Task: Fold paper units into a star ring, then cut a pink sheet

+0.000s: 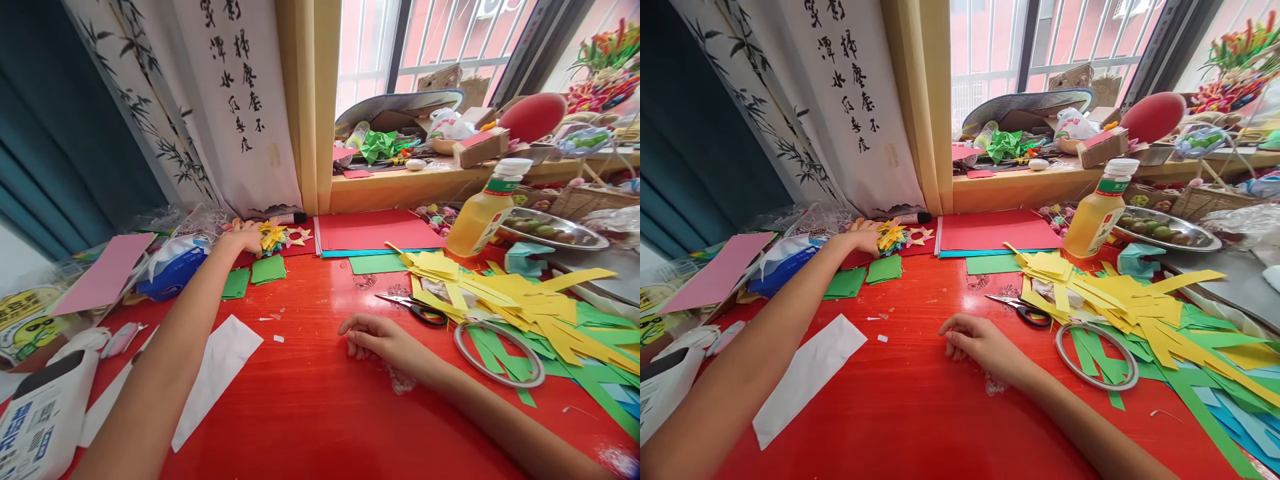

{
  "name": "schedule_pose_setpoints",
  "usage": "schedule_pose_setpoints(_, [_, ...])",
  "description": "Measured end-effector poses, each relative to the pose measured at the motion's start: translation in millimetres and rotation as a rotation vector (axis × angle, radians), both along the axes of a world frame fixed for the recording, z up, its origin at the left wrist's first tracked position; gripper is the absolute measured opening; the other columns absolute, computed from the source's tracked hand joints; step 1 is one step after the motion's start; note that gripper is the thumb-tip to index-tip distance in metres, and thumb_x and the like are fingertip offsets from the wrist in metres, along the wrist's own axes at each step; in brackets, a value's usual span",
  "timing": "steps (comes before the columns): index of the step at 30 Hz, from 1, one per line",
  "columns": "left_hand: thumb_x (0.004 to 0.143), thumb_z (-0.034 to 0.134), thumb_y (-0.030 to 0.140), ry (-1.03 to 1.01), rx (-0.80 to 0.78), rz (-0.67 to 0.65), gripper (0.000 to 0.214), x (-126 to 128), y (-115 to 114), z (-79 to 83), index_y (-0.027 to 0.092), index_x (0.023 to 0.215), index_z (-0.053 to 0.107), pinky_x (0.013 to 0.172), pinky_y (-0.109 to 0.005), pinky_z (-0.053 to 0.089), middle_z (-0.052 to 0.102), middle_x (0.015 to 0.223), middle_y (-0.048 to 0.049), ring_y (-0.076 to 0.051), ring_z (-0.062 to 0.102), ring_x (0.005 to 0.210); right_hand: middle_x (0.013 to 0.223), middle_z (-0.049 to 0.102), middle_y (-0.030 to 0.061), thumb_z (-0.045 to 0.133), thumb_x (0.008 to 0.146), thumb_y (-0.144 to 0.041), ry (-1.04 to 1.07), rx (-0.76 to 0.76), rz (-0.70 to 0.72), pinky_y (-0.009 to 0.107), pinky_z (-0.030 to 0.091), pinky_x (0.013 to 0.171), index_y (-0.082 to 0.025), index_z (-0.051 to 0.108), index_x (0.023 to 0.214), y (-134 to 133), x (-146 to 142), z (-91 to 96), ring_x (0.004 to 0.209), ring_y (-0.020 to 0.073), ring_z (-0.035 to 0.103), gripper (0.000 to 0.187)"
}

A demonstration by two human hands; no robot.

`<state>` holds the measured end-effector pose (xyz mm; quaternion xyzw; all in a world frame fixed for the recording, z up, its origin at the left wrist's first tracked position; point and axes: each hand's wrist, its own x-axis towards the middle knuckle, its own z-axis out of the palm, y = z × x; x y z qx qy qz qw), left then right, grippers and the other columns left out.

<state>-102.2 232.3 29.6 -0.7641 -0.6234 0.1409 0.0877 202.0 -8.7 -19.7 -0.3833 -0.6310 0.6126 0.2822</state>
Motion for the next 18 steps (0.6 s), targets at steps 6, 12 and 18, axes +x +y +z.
schedule_pose_setpoints(6, [0.051,0.059,0.052,0.014,0.005,-0.071,0.072,28.0,-3.1,-0.4,0.022,0.115,0.052,0.099,-0.046,0.019,0.026,0.136,-0.0068,-0.033,0.019,0.123,0.069,0.055,0.0004,0.046,0.082,-0.037,-0.002,-0.004,-0.006,0.023,0.042,0.061,-0.015,0.052,0.091,0.1,-0.8,0.9,0.063,0.0091,0.051,0.025])
schedule_pose_setpoints(12, [0.05,0.059,0.052,-0.028,0.012,-0.099,0.077,35.5,-1.9,-2.0,0.023,0.121,0.048,0.098,-0.045,0.02,0.029,0.135,-0.0075,-0.035,0.02,0.122,0.07,0.055,0.0012,0.047,0.081,-0.039,0.0,-0.019,-0.005,0.024,0.042,0.063,-0.015,0.052,0.091,-0.6,0.7,2.2,0.064,0.0097,0.051,0.027])
schedule_pose_setpoints(18, [0.053,0.055,0.06,-0.079,0.091,-0.083,0.068,18.8,4.4,13.3,0.027,0.112,0.053,0.096,-0.045,0.024,0.023,0.137,-0.0031,-0.034,0.019,0.122,0.07,0.055,0.0012,0.046,0.081,-0.039,-0.004,-0.016,0.001,0.024,0.042,0.063,-0.016,0.053,0.091,-0.3,1.9,2.0,0.064,0.0098,0.051,0.027])
